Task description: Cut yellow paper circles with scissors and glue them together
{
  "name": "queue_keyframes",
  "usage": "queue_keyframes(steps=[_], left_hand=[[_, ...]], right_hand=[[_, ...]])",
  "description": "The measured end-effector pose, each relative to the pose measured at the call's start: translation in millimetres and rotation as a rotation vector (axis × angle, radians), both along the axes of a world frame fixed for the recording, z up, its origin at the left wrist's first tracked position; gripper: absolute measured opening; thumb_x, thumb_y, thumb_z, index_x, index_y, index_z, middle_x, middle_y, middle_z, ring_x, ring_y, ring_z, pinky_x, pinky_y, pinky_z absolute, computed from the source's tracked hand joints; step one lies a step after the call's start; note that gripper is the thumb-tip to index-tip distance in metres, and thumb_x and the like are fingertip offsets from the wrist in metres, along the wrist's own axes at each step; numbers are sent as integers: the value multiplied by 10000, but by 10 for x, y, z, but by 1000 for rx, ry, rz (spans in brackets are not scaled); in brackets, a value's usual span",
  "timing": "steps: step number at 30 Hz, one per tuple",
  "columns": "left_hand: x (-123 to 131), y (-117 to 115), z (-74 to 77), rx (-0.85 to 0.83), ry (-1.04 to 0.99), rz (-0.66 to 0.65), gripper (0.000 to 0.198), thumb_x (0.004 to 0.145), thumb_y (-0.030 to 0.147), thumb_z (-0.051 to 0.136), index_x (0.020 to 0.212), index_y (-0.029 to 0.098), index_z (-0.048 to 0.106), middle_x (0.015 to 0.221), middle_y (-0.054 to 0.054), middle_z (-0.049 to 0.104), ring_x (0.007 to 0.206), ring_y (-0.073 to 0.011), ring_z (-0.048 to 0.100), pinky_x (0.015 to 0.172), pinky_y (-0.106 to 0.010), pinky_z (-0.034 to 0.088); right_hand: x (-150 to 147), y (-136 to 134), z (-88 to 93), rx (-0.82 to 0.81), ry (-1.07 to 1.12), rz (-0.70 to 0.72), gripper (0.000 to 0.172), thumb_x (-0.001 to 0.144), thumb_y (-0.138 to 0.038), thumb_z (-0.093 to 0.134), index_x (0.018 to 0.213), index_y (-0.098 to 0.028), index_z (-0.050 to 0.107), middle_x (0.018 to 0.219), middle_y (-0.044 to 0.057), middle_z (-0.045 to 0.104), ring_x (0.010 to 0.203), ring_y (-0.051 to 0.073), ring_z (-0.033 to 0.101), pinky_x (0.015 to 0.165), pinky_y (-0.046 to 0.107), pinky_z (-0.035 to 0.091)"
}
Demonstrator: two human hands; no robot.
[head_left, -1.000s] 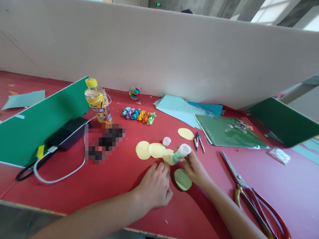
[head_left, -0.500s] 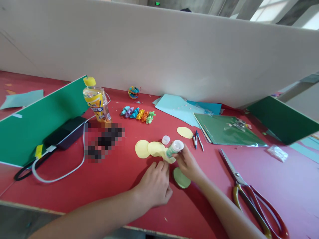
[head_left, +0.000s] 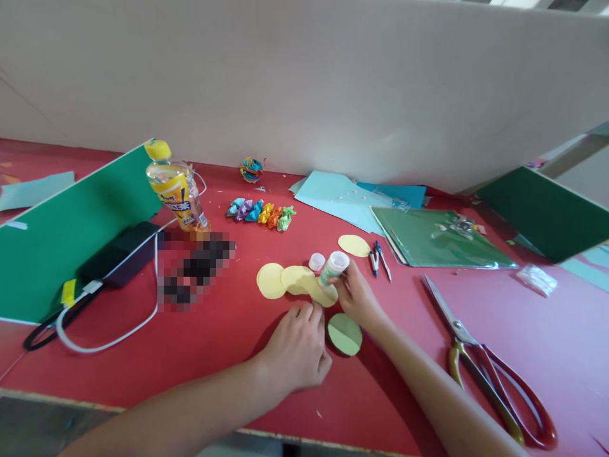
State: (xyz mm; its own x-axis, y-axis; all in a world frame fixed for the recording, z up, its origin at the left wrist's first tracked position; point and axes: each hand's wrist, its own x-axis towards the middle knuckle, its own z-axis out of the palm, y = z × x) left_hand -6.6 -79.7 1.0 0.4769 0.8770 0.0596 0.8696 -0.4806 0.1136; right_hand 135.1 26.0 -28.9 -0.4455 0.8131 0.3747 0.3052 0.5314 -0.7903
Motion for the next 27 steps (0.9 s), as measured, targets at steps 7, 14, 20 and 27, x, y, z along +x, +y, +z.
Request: queue_keyframes(steps=[7, 14, 20, 27], left_hand=[[-2, -1, 18, -10, 10, 9, 426, 761, 253, 362, 1061, 30, 567, 1042, -174, 558, 860, -262, 482, 741, -378, 443], [2, 3, 17, -13, 4, 18, 437, 760, 247, 362, 1089, 34, 556, 1095, -177, 548, 903, -266, 489, 751, -374, 445], [-17, -10, -25, 1, -4, 24, 518, 771, 249, 346, 1210, 7, 479, 1172, -189, 526, 950, -276, 488, 772, -378, 443], [-17, -55, -5, 0, 9, 24, 531, 769, 254, 368, 1235, 11, 453, 1140, -189, 548, 921, -262, 492, 792, -379, 431]], right_hand=[[179, -178, 74, -73, 36, 99, 178, 886, -222, 406, 1063, -222, 412, 909, 57, 535, 833, 192, 555, 743, 323, 487], [-49, -22, 13, -31, 88, 77, 188, 877, -200, 407, 1063, -223, 416, 905, 53, 538, 803, 181, 558, 750, 334, 487], [128, 36, 3, 61, 130, -97, 174, 878, -263, 449, 1045, -219, 423, 930, 72, 540, 857, 212, 564, 769, 379, 481], [7, -216, 130, -36, 115, 102, 215, 890, -226, 408, 1104, -226, 426, 950, 71, 553, 862, 200, 576, 748, 341, 498]])
